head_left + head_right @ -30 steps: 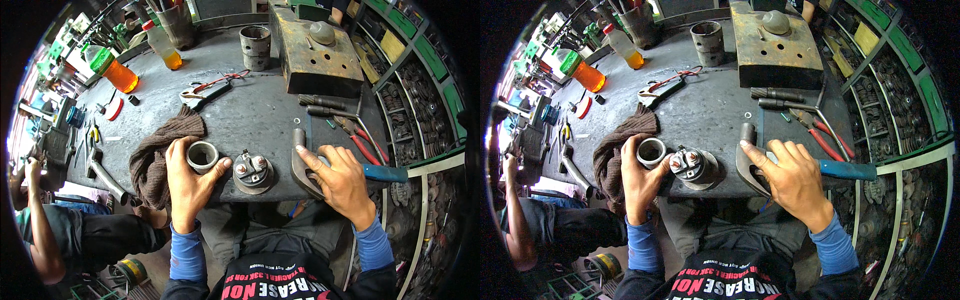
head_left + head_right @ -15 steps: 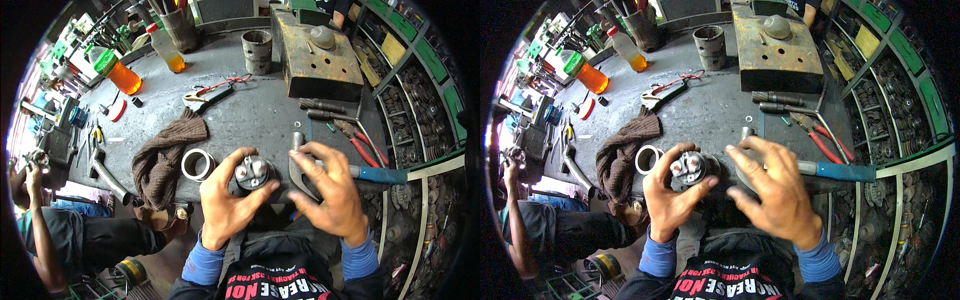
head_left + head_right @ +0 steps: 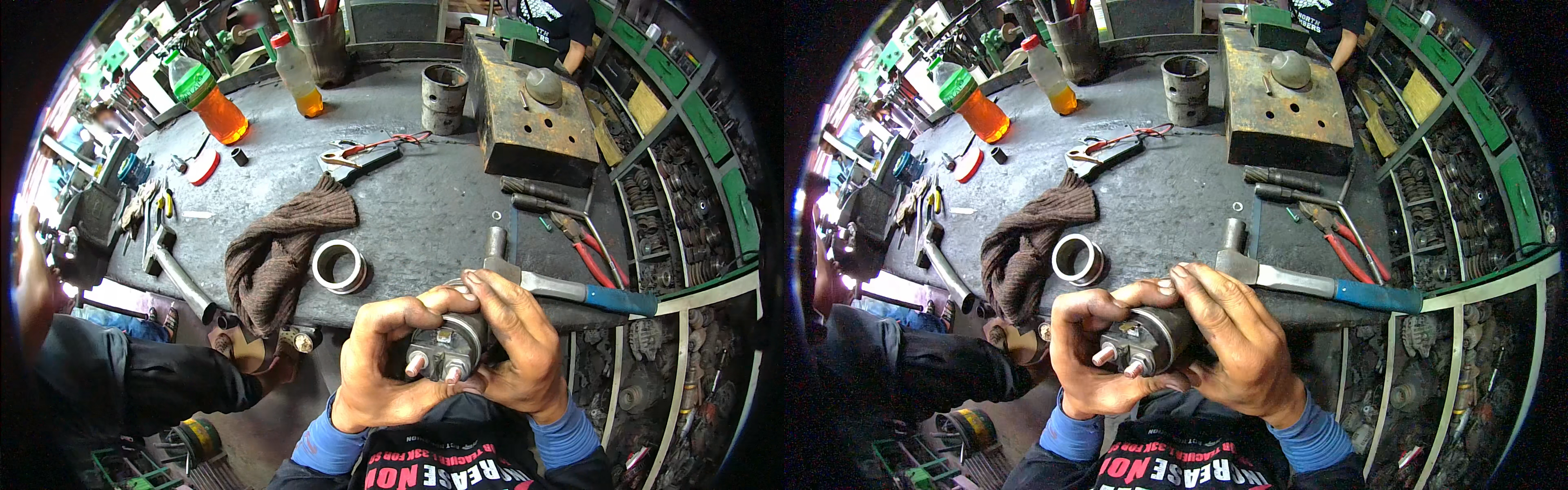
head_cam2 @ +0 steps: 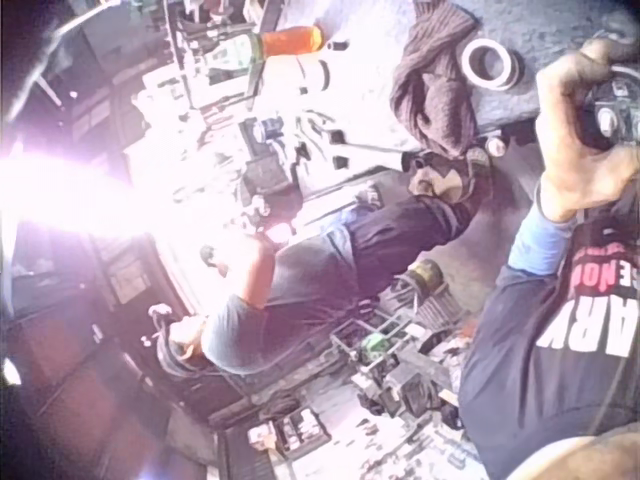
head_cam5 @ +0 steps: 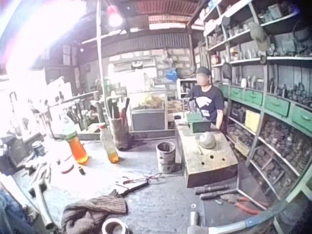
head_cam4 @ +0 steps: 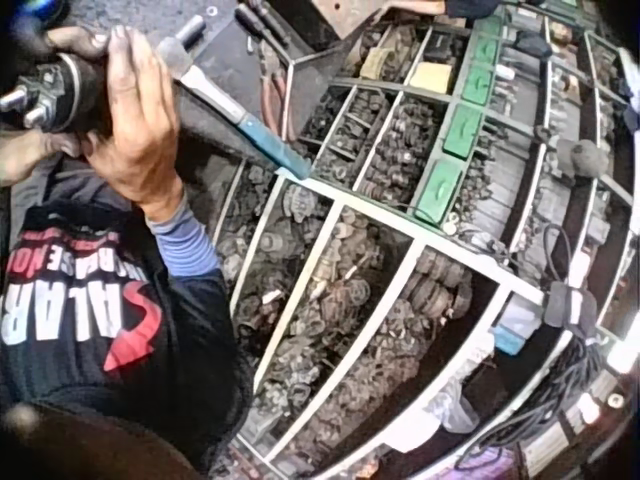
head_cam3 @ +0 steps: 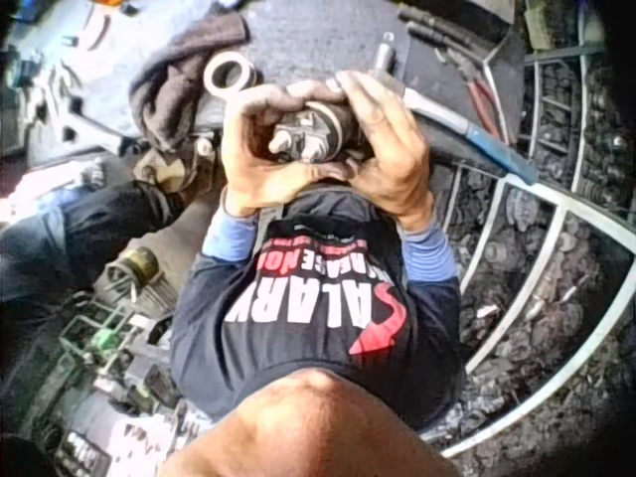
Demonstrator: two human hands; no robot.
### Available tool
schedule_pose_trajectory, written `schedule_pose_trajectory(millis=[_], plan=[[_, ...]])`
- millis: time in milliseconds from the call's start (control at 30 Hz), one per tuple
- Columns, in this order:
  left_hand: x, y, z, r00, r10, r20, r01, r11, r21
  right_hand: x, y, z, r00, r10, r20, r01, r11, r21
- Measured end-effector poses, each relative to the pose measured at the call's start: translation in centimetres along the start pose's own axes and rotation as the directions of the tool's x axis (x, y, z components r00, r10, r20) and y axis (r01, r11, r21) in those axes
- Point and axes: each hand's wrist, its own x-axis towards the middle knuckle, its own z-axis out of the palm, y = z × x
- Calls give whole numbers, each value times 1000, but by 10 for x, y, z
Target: The person holds a cylindrical metal housing and repeatedly taps it with a hammer to seat a bearing or internal component. They rotate the part between taps, inspect the interior, and continue hammering until the component appears seated. The person then places the hammer down and holds the assembled part.
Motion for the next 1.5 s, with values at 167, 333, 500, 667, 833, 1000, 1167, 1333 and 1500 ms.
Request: schedule_pose_trajectory(millis=[167, 333, 500, 667, 833, 1000, 1167, 1333, 1500], plan=[[-3, 1, -2, 999, -36, -9, 36, 999, 8, -1, -1, 4, 1000, 8, 12, -8, 1000, 3], [-1, -8, -4, 952, -265, -154, 278, 958, 68, 7, 5, 13, 994, 52, 99, -46, 997, -59], [7, -35, -5, 933, -307, -189, 329, 939, 98, 22, 9, -12, 963, 213, 164, -251, 930, 269], [10, -40, -2, 962, -180, -206, 147, 975, -166, 39, 23, -5, 981, 193, 24, -189, 919, 346], [9, -44, -7, 964, -157, -216, 142, 986, -85, 45, 22, 0, 984, 174, 42, -177, 916, 359], [6, -51, -4, 955, -165, -245, 125, 977, -172, 47, 22, 4, 994, 100, 34, -105, 952, 287], [7, -44, -5, 947, -255, -196, 207, 950, -235, 47, 18, 2, 994, 109, 29, -113, 961, 252], [7, -44, -15, 951, -274, -143, 243, 949, -199, 42, 23, 6, 980, 198, 26, -191, 893, 407], [4, -48, -11, 958, -239, -155, 221, 967, -124, 50, 16, -1, 989, 144, 35, -148, 947, 286]])
